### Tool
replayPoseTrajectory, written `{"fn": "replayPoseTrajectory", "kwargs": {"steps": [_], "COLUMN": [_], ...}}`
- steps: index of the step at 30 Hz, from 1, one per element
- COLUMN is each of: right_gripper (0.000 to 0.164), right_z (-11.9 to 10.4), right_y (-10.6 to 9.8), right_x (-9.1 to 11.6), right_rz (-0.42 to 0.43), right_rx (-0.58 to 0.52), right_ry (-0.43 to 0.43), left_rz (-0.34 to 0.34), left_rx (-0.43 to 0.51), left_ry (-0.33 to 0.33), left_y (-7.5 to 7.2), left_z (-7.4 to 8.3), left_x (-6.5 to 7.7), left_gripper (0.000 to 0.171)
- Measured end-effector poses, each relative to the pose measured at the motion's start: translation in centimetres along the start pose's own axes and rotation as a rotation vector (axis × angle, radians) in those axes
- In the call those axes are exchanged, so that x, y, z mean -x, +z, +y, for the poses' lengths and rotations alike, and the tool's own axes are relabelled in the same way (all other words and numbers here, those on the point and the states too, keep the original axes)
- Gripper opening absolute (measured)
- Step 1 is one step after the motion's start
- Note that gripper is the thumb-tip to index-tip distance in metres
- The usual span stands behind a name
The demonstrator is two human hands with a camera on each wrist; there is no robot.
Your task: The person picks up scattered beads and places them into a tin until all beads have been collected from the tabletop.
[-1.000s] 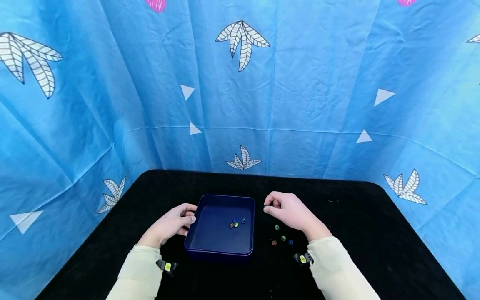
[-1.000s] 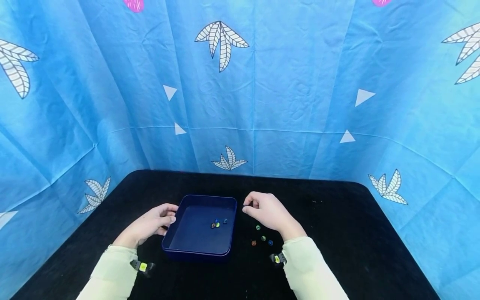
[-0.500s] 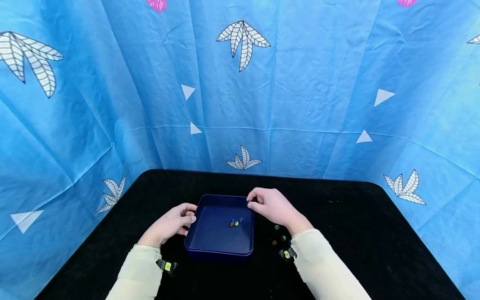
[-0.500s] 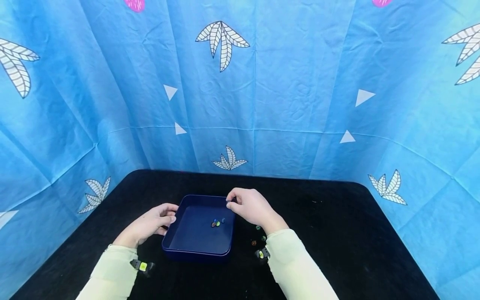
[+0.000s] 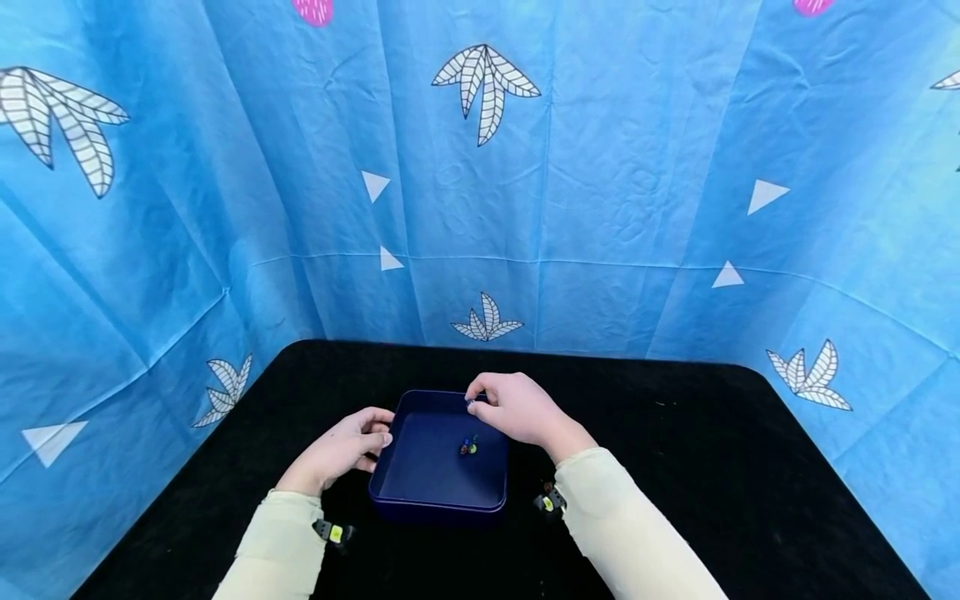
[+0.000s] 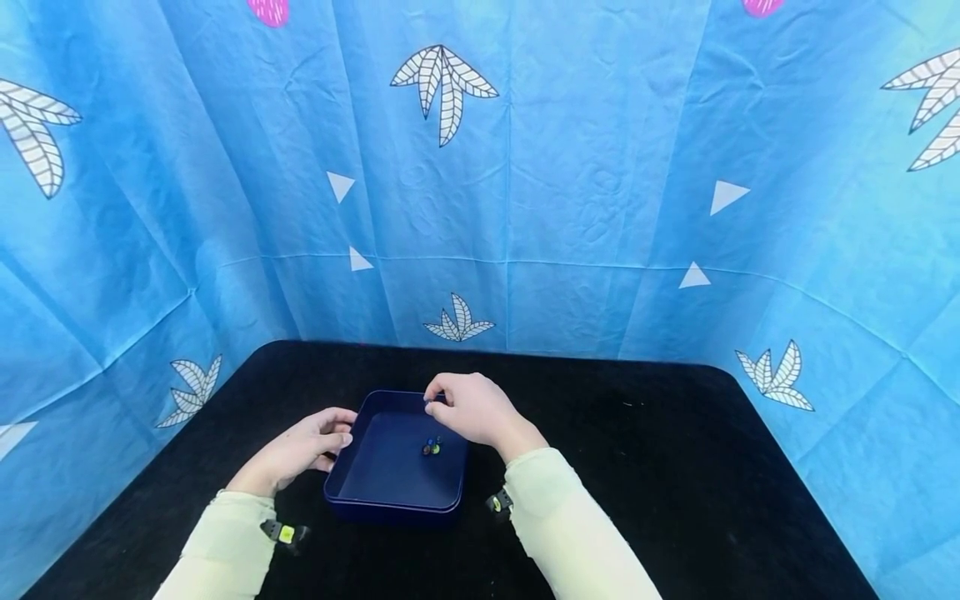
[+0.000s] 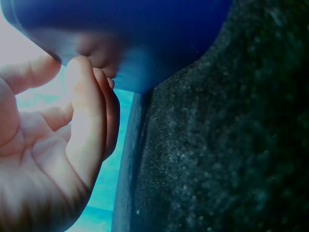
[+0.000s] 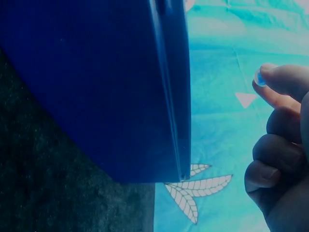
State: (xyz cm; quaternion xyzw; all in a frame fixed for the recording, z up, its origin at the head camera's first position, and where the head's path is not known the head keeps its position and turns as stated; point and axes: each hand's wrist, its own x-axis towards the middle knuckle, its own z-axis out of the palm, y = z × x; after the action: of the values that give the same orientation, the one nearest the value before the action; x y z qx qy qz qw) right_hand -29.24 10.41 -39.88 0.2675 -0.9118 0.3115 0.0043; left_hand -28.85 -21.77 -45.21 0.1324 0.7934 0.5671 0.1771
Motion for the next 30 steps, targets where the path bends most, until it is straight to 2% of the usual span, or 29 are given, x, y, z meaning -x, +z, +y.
{"fn": "replayPoseTrajectory", "kwargs": {"steps": [10,19,30], "right_gripper": [0.029,0.023,0.016], "right_z": [-0.1,0.3,1.5], "right_y": [0.0,-0.4,-1.6], "right_x": [-0.2,0.4,1.5], "right_rz": [-0.007,0.007,0.080], "right_rx": [0.029,0.018,0.009], "right_ry": [0.015,0.049,0.064], "left_rz": [0.009,0.015,0.025], "left_rx": [0.007,0.000,-0.013], "left_ry": [-0.005,-0.010,-0.020], "left_y": [0.1,0.2,0.0], "left_z": [0.2,0.3,0.0], "left_x": [0.1,0.3,0.1], "left_gripper": [0.044,0.043,0.044]}}
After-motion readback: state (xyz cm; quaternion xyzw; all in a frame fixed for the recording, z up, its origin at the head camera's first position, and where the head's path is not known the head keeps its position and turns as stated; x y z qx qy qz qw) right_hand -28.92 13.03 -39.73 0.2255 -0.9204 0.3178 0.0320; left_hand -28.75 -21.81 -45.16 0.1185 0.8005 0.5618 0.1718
